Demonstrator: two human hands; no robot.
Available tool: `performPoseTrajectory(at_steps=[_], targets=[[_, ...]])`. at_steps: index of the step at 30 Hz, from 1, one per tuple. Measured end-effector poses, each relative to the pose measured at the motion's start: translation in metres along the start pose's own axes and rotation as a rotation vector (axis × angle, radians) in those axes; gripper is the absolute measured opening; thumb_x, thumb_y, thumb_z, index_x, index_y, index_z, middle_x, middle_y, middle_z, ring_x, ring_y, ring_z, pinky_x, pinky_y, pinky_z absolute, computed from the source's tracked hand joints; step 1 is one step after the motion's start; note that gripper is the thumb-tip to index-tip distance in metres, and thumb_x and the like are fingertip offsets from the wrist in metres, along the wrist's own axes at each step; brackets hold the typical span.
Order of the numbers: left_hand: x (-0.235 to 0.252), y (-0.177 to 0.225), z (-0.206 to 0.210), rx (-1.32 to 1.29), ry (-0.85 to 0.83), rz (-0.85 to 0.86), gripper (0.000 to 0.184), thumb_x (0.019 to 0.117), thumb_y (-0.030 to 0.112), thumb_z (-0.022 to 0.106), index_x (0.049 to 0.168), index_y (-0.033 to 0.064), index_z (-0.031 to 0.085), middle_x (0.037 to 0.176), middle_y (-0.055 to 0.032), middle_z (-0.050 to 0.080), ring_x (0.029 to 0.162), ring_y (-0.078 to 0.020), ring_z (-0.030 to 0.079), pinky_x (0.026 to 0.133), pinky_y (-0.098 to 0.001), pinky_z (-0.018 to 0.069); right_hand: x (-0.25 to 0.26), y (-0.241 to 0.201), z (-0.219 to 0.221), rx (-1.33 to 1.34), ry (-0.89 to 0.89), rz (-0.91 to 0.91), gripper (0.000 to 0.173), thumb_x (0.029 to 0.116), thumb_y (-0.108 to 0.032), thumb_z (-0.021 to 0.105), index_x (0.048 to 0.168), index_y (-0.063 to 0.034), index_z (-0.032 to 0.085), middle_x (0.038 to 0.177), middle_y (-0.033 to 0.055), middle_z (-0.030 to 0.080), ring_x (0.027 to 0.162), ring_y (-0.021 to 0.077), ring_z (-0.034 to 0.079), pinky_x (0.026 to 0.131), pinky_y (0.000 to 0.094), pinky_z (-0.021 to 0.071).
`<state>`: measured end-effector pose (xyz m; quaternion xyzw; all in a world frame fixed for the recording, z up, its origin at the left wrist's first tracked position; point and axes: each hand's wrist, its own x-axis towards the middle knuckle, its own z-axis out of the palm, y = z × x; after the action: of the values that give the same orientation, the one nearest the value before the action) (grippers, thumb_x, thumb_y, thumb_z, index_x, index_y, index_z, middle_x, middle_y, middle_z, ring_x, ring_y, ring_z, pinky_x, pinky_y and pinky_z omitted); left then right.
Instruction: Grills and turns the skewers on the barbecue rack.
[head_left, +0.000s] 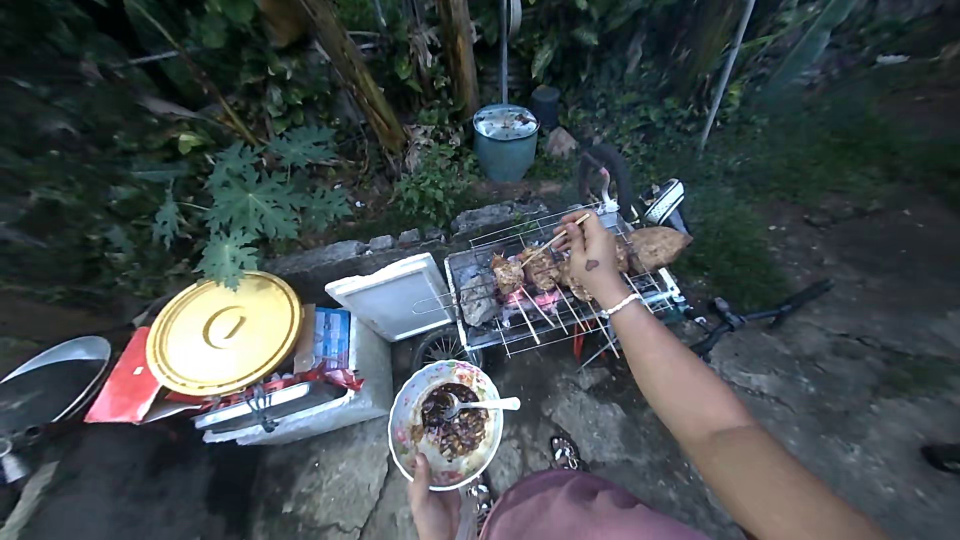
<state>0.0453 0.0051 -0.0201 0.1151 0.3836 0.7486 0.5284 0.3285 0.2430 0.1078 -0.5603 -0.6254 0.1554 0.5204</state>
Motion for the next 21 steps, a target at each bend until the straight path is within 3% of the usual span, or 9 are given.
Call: performPoseTrajectory(at_steps=[2,7,11,14,21], targets=[[0.000,0.000,-0.001,-0.003,0.001,-0.001,0.040,0.0892,0.035,0.073,0.119,0.0118,0.058,0.097,-0.0022,0.077,0.089,-0.0125,0.075,0.077,-0.0344,0.0642,0.002,-0.001,-0.002,0.016,0.013,0.007,0.026,0.1092,-0.008,0.042,0.121,0.0090,0.057,0.102,0.0193,0.071,0.082,0.0225,0.074,0.078,0.0380,0.0610],[-0.002,0.001,0.000,-0.004,-0.007,0.008,0.035,0.0921,0.034,0.069,0.118,0.0116,0.059,0.096,-0.0020,0.077,0.089,-0.0125,0.075,0.078,-0.0339,0.0640,0.004,0.002,-0.002,-0.046,0.059,-0.032,0.021,0.1024,-0.013,0.061,0.107,0.0076,0.065,0.089,0.0181,0.071,0.075,0.0237,0.073,0.073,0.0394,0.0613],[0.000,0.000,-0.005,0.018,-0.014,-0.006,0.056,0.0827,0.044,0.080,0.121,0.0116,0.057,0.097,-0.0028,0.077,0.088,-0.0135,0.075,0.077,-0.0353,0.0643,0.003,-0.004,-0.008,-0.090,0.028,-0.002,0.022,0.1057,-0.012,0.054,0.112,0.0072,0.064,0.091,0.0193,0.072,0.077,0.0266,0.074,0.077,0.0429,0.0608],[-0.001,0.000,-0.005,0.028,-0.014,-0.010,0.055,0.0840,0.044,0.079,0.122,0.0115,0.056,0.098,-0.0026,0.077,0.089,-0.0136,0.075,0.078,-0.0353,0.0643,0.000,-0.008,-0.010,-0.061,-0.044,0.038,0.023,0.1071,-0.007,0.049,0.120,0.0073,0.061,0.098,0.0198,0.073,0.082,0.0265,0.074,0.080,0.0425,0.0610],[0.001,0.000,-0.005,-0.004,-0.033,0.005,0.060,0.0808,0.044,0.082,0.123,0.0105,0.057,0.100,-0.0049,0.076,0.092,-0.0149,0.075,0.081,-0.0366,0.0639,-0.001,-0.002,-0.013,-0.072,0.102,0.026,0.024,0.1018,-0.018,0.064,0.104,0.0063,0.065,0.087,0.0164,0.071,0.075,0.0230,0.072,0.075,0.0407,0.0597]])
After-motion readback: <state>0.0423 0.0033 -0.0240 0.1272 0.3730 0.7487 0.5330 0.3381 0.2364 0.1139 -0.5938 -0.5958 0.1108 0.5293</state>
